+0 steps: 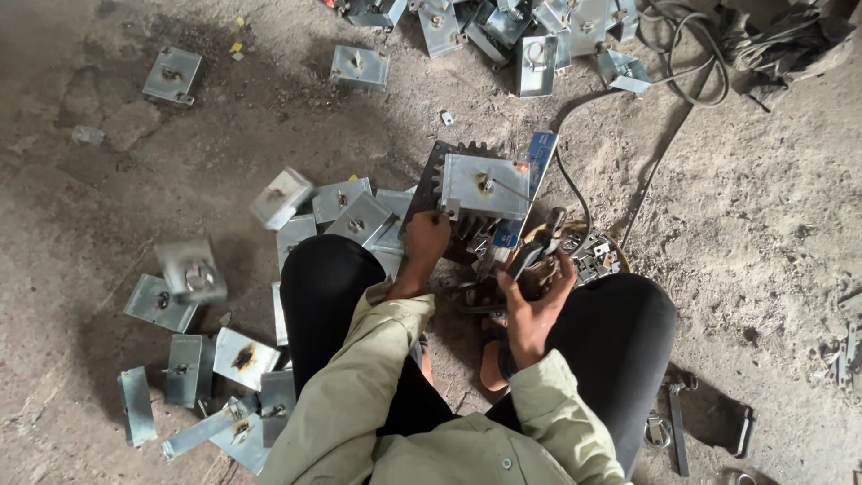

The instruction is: The person sits on the floor and repeatedly welds small metal plates using a handheld welding torch. They pick up a plate, weld a specific spot, and place it down, repeating this process for multiple items.

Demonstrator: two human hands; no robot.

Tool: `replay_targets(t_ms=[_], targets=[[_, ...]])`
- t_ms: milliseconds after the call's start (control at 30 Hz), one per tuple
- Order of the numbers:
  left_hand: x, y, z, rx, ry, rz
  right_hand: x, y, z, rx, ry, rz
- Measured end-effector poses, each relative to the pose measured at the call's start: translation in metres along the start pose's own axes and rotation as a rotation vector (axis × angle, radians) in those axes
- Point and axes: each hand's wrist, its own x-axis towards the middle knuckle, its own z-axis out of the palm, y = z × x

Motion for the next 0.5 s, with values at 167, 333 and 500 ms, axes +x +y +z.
replay_targets(t_ms=[167,333,500], targets=[[-0.006,0.010,-0.010,0.043,0.065,0.042,-0.004,0.022,0.008,-0.215,-0.059,-0.089],[-0.006,0.013,-0.014,0.059,0.036,0.017,-0.002,0.024,0.012,-0.286,-0.085,-0.069],[-0.009,0.017,-0.016,0.076,0.045,0.011,-0.004,0.029,0.013,-0.374,-0.109,-0.234]])
